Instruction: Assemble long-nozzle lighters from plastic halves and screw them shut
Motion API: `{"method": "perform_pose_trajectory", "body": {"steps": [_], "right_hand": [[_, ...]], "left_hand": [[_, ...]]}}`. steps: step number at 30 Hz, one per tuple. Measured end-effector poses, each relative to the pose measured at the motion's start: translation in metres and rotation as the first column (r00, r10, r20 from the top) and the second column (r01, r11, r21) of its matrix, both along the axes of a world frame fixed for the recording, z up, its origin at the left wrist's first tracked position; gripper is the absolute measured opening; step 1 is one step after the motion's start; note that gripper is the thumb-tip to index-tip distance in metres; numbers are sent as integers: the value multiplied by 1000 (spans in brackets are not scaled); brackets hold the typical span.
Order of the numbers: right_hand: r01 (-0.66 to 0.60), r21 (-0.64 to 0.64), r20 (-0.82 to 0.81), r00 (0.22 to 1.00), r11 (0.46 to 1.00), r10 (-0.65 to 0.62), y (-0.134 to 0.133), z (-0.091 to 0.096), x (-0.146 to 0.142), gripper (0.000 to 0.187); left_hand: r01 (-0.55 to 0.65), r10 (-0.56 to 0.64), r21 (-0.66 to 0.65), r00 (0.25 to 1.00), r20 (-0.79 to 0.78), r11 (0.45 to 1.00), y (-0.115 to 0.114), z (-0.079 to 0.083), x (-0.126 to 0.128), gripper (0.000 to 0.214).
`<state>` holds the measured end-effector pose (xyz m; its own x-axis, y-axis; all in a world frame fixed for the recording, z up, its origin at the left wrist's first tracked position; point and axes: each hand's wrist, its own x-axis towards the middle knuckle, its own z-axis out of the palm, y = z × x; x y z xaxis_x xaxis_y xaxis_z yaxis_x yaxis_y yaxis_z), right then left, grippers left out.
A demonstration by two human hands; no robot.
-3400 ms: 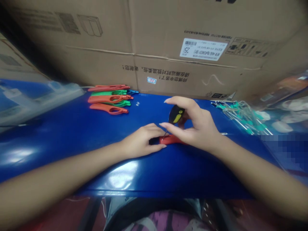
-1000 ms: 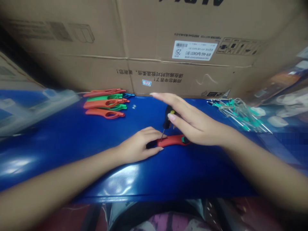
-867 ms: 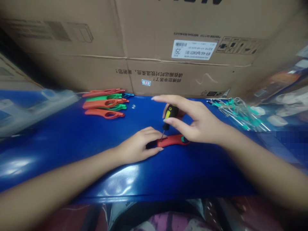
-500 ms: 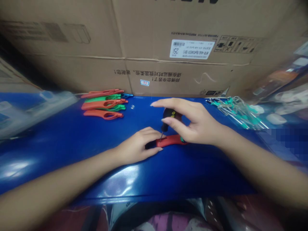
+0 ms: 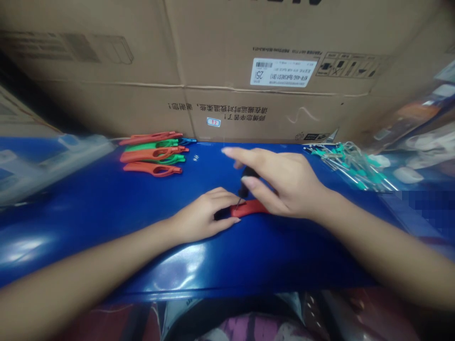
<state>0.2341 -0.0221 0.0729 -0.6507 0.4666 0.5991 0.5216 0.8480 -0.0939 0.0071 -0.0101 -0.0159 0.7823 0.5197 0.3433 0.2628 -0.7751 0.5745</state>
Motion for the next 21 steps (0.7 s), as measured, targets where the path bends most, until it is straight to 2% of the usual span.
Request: {"method": "perform_pose_trajectory", "body": {"steps": [2, 4, 6, 8, 9, 11, 13, 14, 16, 19, 21], "right_hand": [[-83, -138, -27, 996, 987, 80, 0, 1, 0, 45], [-125, -196, -72, 991, 973, 113, 0, 1, 0, 42], [-60, -114, -78, 996, 992, 51, 0, -1, 0, 35], [33, -14, -52, 998, 999, -33, 0, -1, 0, 38], [45, -12, -43, 998, 999, -45, 0, -1, 0, 41], [-20, -131, -59, 998, 991, 12, -1, 2, 0, 44], [-136, -293, -107, 988, 946, 109, -2, 5, 0, 46], [-175, -331, -129, 982, 927, 140, -2, 5, 0, 44], [-165, -279, -135, 982, 946, 131, -2, 5, -1, 37], [-12, -49, -90, 996, 999, 8, -1, 1, -2, 39], [21, -39, -62, 998, 999, -23, -1, 0, -2, 42]], "left_hand": [[3, -3, -3, 1000, 5, 1000, 0, 0, 0, 34], [4, -4, -6, 1000, 9, 1000, 0, 1, 0, 32], [-1, 1, -9, 1000, 10, 1000, 0, 1, 0, 29], [-6, 7, -12, 1000, 10, 1000, 0, 1, 0, 28], [-7, 7, -13, 1000, 10, 1000, 0, 1, 0, 29], [-2, 3, -15, 1000, 13, 1000, 0, 1, 0, 31], [4, -4, -10, 1000, 14, 1000, 0, 2, 0, 32], [4, -4, -6, 1000, 12, 1000, 0, 2, 0, 30], [-3, 3, 4, 1000, 2, 1000, 0, 1, 0, 25], [-13, 13, 8, 1000, -4, 1000, 0, 1, 0, 23], [-7, 7, 0, 1000, 5, 1000, 0, 1, 1, 26]]}}
